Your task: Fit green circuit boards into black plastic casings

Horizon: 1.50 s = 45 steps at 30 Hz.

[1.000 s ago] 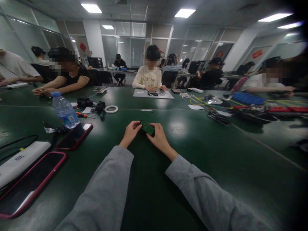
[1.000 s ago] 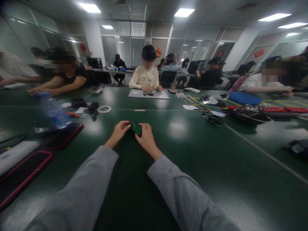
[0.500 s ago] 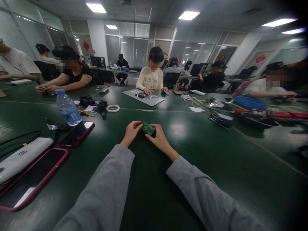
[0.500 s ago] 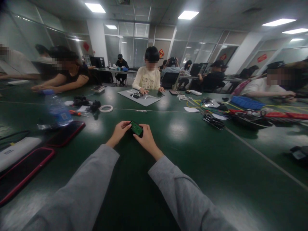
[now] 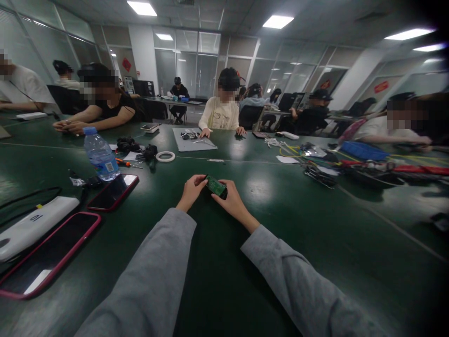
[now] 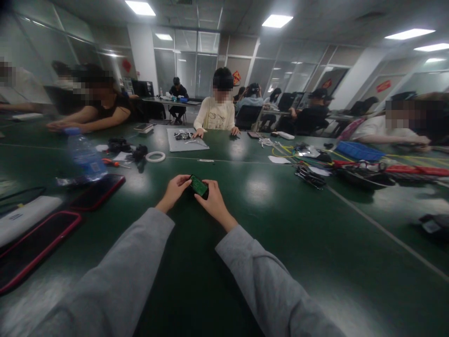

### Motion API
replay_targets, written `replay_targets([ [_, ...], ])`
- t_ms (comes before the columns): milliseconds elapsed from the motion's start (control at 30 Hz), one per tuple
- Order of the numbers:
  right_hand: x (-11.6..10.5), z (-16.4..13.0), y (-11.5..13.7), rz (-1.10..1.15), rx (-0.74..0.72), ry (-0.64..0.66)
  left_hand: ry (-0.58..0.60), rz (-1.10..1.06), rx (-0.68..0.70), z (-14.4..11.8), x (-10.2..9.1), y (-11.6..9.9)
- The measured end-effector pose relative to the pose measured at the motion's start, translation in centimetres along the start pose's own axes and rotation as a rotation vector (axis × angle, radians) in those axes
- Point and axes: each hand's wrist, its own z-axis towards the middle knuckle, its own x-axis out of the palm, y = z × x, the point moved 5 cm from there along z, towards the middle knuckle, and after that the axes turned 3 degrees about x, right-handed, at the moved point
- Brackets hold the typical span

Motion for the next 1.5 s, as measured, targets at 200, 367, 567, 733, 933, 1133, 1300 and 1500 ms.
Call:
replay_targets([
  [200,0.0,0.0,-0.2,0.001,-0.007,0.000,0.005,0.007,0.008,-0.1,0.1,-0.3],
  [367,0.0,0.0,-0.1,0.011,-0.016,-0.002,-0.005,0.020,0.000,0.0,0.0,-0.1],
  [567,0.1,-0.1,0.3,0.042,-0.007,0.003,0.004,0.009,0.012,0.3,0.0,0.4],
  [733,0.0,0.0,0.3,0.080,0.043,0.006,0.011,0.003,0.013,0.3,0.1,0.4],
  [933,-0.1,0.2,-0.7,0.092,0.146,-0.005,0.028,0.050,0.032,0.1,0.2,-0.2],
  [1133,-0.4,0.2,-1.3,0.065,0.234,-0.052,0.023,0.092,0.041,0.1,0.2,-0.5],
  [1300,-0.4,0.2,-1.1,0.096,0.234,-0.035,0.023,0.080,0.033,0.0,0.2,-0.7],
  [1500,-0.2,0.2,-1.4,0.119,0.228,-0.017,0.026,0.111,0.036,0.1,0.2,-0.7],
])
